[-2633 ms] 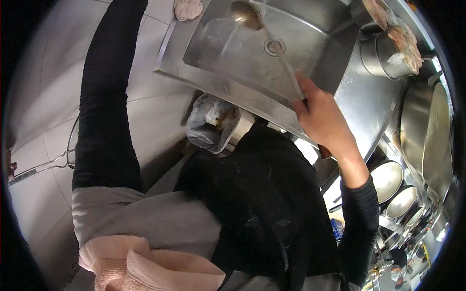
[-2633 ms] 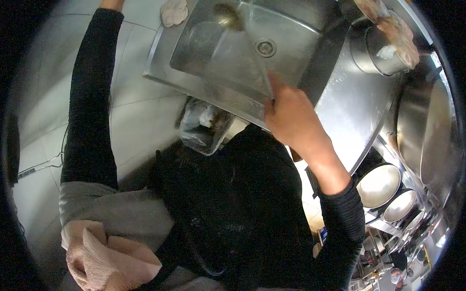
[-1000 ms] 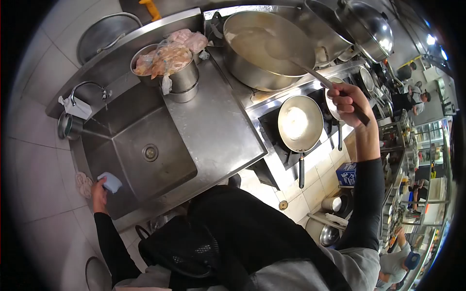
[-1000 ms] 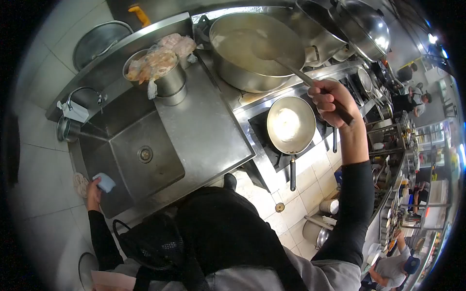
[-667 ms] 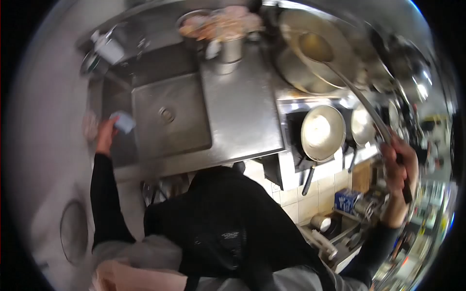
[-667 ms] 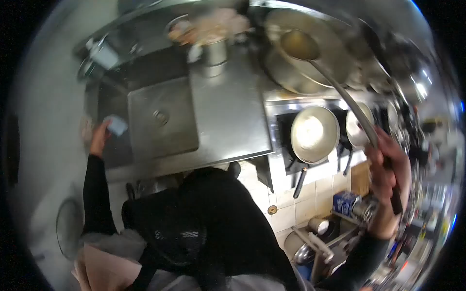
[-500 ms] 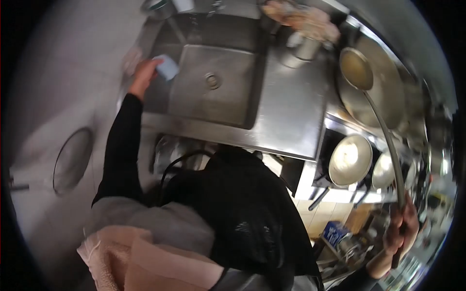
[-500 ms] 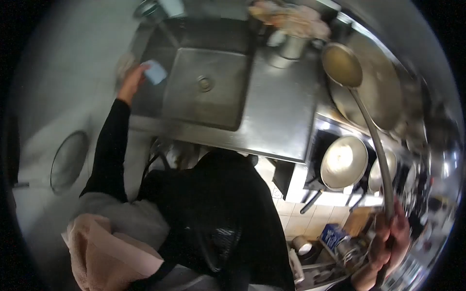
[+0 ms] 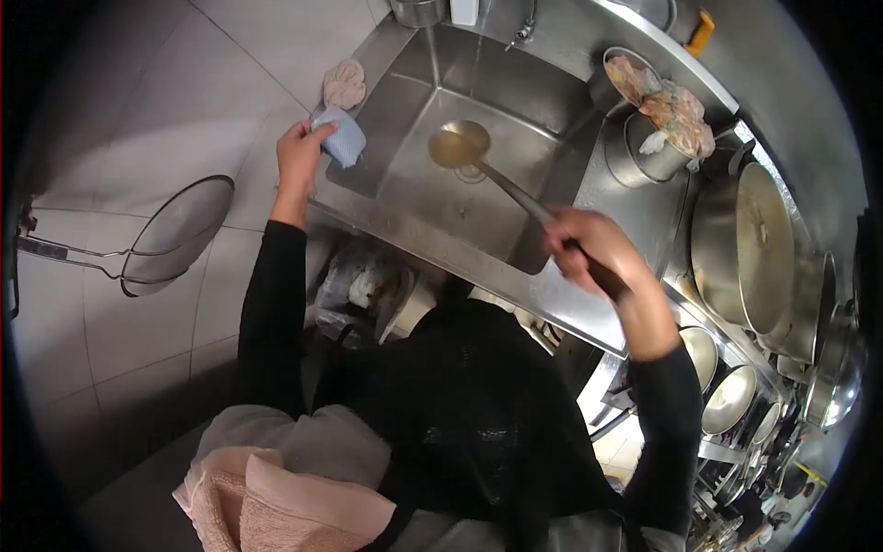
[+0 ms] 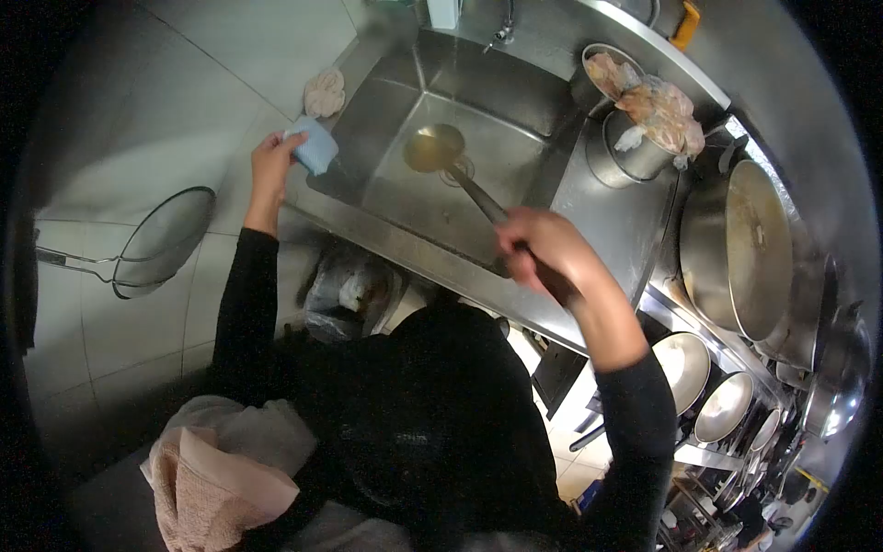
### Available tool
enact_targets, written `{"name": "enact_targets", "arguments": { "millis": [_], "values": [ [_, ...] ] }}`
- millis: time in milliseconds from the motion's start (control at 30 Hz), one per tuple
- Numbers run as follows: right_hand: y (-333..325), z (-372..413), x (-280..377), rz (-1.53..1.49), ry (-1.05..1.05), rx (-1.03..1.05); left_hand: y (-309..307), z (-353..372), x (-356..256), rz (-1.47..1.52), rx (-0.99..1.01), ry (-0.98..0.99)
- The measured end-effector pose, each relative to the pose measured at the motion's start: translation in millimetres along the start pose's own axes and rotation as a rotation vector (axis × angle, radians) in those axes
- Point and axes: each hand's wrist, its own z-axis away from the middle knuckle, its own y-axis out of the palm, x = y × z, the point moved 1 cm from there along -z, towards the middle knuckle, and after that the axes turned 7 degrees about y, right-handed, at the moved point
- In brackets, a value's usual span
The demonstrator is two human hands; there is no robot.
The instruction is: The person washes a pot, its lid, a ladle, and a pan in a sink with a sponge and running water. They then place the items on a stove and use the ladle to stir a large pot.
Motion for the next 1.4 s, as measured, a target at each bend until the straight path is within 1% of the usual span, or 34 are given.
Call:
{"name": "enact_targets", "arguments": {
  "millis": [33,100,167,200,267,300,367,400,433,500,567,600,633,667,700,733,767,800,833,900,933,967,1000,1033,1067,1100,1133,1167,1200,1233,1267,1300,1367,1400],
  "values": [
    [2.8,-34.2,7.7,-0.022,-0.027,0.047,-2.5,6.6,-2.9,0.005,-0.002,0.009],
    [14.2,-82.9,29.1,-0.207,0.016,0.184,-4.9,18.9,-8.2,-0.028,-0.003,-0.006],
    [16.2,-116.2,46.2,-0.414,-0.023,0.274,-11.4,22.3,3.9,0.006,0.015,-0.008],
    [14.9,-120.6,53.0,-0.42,-0.029,0.263,-15.7,26.2,6.7,0.0,0.022,-0.013],
    [9.4,-124.2,61.1,-0.762,-0.038,0.214,-20.5,35.5,7.7,0.003,0.022,-0.012],
    [6.8,-117.3,61.8,-0.765,-0.041,0.207,-20.8,40.2,3.8,0.007,0.029,-0.015],
    [-1.3,-92.0,58.1,-0.977,-0.091,0.121,-21.5,48.4,-4.2,0.07,-0.037,-0.079],
    [-12.2,-84.8,45.0,-0.911,-0.095,0.233,-22.5,48.5,-1.1,0.076,-0.026,-0.078],
    [-31.0,-81.0,32.9,-0.917,-0.107,0.225,-26.5,45.2,4.4,0.035,-0.043,-0.069],
    [-61.0,-71.4,6.8,-0.749,0.111,0.383,-30.1,38.5,10.4,0.0,-0.045,-0.066],
    [-58.5,-46.9,-17.7,0.419,-0.098,-0.309,-29.9,34.3,9.4,0.033,-0.046,-0.039],
    [-45.9,-29.8,-25.5,0.807,-0.204,-0.454,-27.6,34.1,3.0,0.012,-0.055,-0.037],
    [-48.8,-39.5,-41.1,1.353,-0.338,-0.674,-25.2,30.0,0.1,0.012,-0.04,-0.037],
    [-62.8,-39.2,-50.3,1.341,-0.288,-0.733,-24.7,25.7,-1.6,-0.007,-0.05,-0.006],
    [-57.6,-22.8,-46.6,1.329,-0.232,-0.782,-25.1,25.0,-2.8,-0.03,-0.062,0.019],
    [-61.2,-3.8,-48.3,1.286,-0.428,-0.806,-24.4,25.6,-6.6,-0.044,-0.053,0.0],
    [-67.6,19.6,-51.6,1.233,-0.616,-0.821,-23.4,25.3,-12.3,-0.071,-0.051,0.028],
    [-63.0,48.3,-49.0,1.144,-0.643,-0.869,-22.0,25.3,-16.6,-0.094,-0.053,0.061],
    [-58.2,78.3,-47.4,1.054,-0.675,-0.92,-20.0,27.1,-19.8,-0.105,-0.05,0.047],
    [-76.6,131.5,-59.7,1.105,-0.729,-1.158,-13.8,29.4,-25.2,-0.133,-0.003,0.075],
    [-88.5,160.7,-64.4,0.889,-0.636,-1.197,-13.7,30.1,-23.9,-0.14,0.0,0.071],
    [-99.8,189.3,-66.5,0.672,-0.543,-1.232,-12.5,29.3,-23.8,-0.256,-0.025,0.13],
    [-106.0,219.4,-63.4,0.61,-0.45,-1.233,-6.7,27.4,-24.3,-0.363,-0.043,0.195],
    [-115.1,249.2,-64.7,0.543,-0.356,-1.258,-7.2,25.8,-25.3,-0.445,-0.006,0.23],
    [-132.0,270.8,-68.3,0.62,-0.303,-1.291,-8.8,23.9,-24.9,-0.499,0.051,0.275],
    [-156.5,298.2,-71.7,0.687,-0.239,-1.354,-3.7,21.6,-20.7,-0.47,0.104,0.28],
    [-207.3,319.2,-95.9,0.85,-0.362,-1.43,1.6,14.1,-14.2,-0.427,0.142,0.271],
    [-191.1,326.8,-77.2,0.685,-0.124,-1.453,-0.1,2.4,-0.2,-0.488,0.189,0.331],
    [-225.1,339.6,-87.7,0.727,-0.118,-1.429,5.9,-5.1,4.8,-0.495,0.207,0.389],
    [-219.9,337.4,-76.7,0.752,-0.009,-1.452,21.7,0.6,-0.9,-0.416,0.204,0.358],
    [-232.3,337.9,-76.8,0.71,-0.02,-1.389,35.0,3.1,-7.2,-0.356,0.198,0.318],
    [-248.9,333.1,-80.1,0.676,-0.037,-1.307,47.0,2.5,-8.1,-0.335,0.219,0.336],
    [-272.9,321.4,-82.0,0.479,-0.039,-1.177,57.1,1.7,-12.5,-0.194,0.251,0.294],
    [-278.1,313.9,-84.2,0.401,-0.085,-1.147,63.3,1.9,-15.9,-0.188,0.257,0.302]
  ]
}}
